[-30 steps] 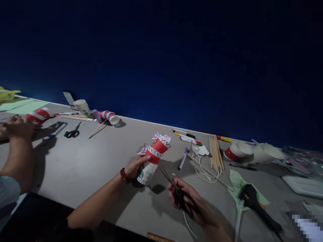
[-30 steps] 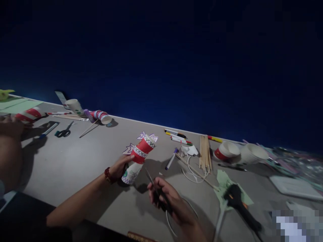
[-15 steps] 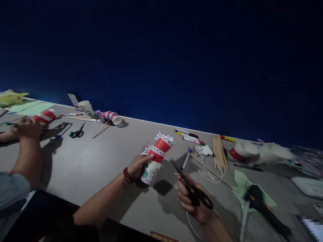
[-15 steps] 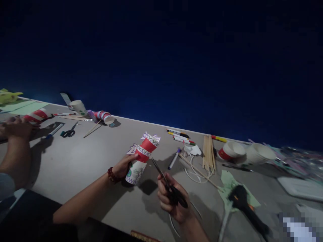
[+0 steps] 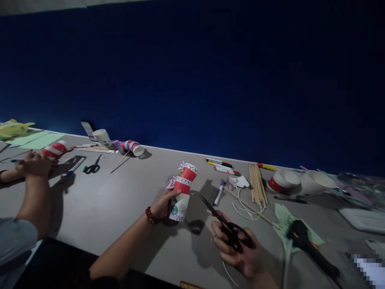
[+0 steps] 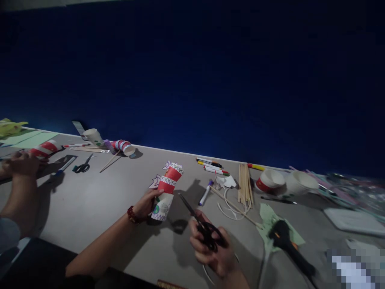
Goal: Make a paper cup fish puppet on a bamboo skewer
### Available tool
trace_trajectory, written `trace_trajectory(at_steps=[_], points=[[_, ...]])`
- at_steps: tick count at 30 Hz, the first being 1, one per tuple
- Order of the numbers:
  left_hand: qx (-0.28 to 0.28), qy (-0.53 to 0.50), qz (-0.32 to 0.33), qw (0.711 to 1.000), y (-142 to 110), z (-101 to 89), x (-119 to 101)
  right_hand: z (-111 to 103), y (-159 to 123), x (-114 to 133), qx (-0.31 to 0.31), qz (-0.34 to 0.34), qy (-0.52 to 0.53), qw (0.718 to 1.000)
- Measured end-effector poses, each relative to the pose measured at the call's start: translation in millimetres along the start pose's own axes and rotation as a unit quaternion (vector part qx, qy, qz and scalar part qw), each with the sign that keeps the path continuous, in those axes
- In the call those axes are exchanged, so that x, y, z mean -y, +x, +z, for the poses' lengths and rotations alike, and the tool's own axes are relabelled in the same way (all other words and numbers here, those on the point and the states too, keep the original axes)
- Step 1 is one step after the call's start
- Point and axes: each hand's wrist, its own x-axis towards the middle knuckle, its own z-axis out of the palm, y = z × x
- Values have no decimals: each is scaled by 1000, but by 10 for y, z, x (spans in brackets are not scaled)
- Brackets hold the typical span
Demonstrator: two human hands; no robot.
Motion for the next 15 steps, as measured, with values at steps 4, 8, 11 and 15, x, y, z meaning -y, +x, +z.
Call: trace_trajectory(at_steps=[4,8,11,15], points=[[13,28,15,999,23,-44,16,30,-46,14,13,-23,-17,1000],[-6,62,57,996,42,-79,42,71,-4,30,12,-52,3,999],[4,79,67,995,47,-95,57,78,59,36,-30,-64,-11,997],[20,81,43,996,42,-111,76,65,95,74,-80,-67,-97,990]])
